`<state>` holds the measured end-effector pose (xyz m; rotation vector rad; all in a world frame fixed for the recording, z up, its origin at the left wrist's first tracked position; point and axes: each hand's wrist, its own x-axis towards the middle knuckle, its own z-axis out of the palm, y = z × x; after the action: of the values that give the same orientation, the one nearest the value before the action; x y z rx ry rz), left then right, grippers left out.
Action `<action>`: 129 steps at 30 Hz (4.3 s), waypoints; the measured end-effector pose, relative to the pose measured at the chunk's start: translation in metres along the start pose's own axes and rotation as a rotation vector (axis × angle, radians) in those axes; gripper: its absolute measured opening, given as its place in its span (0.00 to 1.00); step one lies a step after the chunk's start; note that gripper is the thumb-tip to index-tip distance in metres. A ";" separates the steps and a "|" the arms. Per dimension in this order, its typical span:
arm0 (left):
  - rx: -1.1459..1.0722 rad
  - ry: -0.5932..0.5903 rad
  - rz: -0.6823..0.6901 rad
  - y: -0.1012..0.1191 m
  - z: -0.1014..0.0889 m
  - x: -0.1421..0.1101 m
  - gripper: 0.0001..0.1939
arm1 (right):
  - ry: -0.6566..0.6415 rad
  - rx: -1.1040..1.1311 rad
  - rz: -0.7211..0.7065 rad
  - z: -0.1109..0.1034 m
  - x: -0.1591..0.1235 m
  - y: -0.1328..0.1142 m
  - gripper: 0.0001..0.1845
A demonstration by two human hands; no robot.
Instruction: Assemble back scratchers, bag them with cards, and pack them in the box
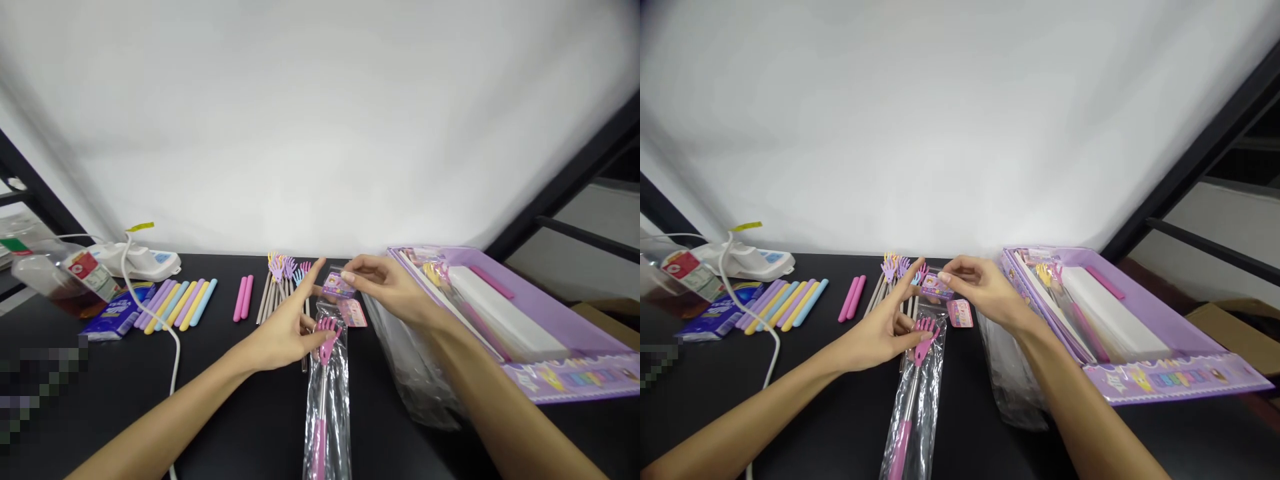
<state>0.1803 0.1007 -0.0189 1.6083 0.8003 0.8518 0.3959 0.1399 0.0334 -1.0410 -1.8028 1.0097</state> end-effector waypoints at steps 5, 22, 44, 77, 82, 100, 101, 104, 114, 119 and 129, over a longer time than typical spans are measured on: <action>0.021 -0.002 0.021 0.003 0.001 0.001 0.56 | 0.118 0.146 0.026 0.008 -0.009 0.007 0.15; 0.030 0.085 -0.146 0.008 0.004 0.008 0.32 | 0.288 0.387 0.022 0.016 -0.013 0.020 0.16; -0.059 0.197 -0.078 -0.001 0.003 0.007 0.43 | 0.141 0.049 -0.191 0.021 -0.018 0.023 0.09; 0.591 0.155 0.376 0.031 0.116 0.192 0.19 | 0.537 -0.403 0.311 -0.167 -0.057 0.047 0.11; 0.994 -0.102 0.492 0.004 0.133 0.185 0.19 | 0.474 -0.645 0.385 -0.162 -0.070 0.080 0.08; 1.113 -0.135 0.436 0.002 0.140 0.188 0.25 | 0.289 -0.679 0.460 -0.181 -0.066 0.085 0.12; 1.114 -0.143 0.420 0.002 0.141 0.188 0.25 | 0.290 -0.651 0.458 -0.182 -0.066 0.086 0.15; 1.105 -0.168 0.378 0.003 0.142 0.190 0.25 | 0.309 -0.620 0.449 -0.187 -0.065 0.088 0.16; 1.041 -0.103 0.504 0.035 0.079 0.158 0.25 | 0.453 -0.486 0.022 -0.130 -0.051 0.027 0.08; 1.142 0.027 0.459 0.037 0.019 0.096 0.21 | 0.379 -0.400 -0.082 -0.071 -0.035 0.003 0.06; 1.164 0.140 0.385 0.004 -0.049 0.011 0.17 | 0.097 -0.402 -0.012 0.010 -0.012 0.018 0.08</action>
<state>0.1449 0.1339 -0.0064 2.8117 1.2182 0.7969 0.3961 0.1330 0.0104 -1.2916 -1.9728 0.5869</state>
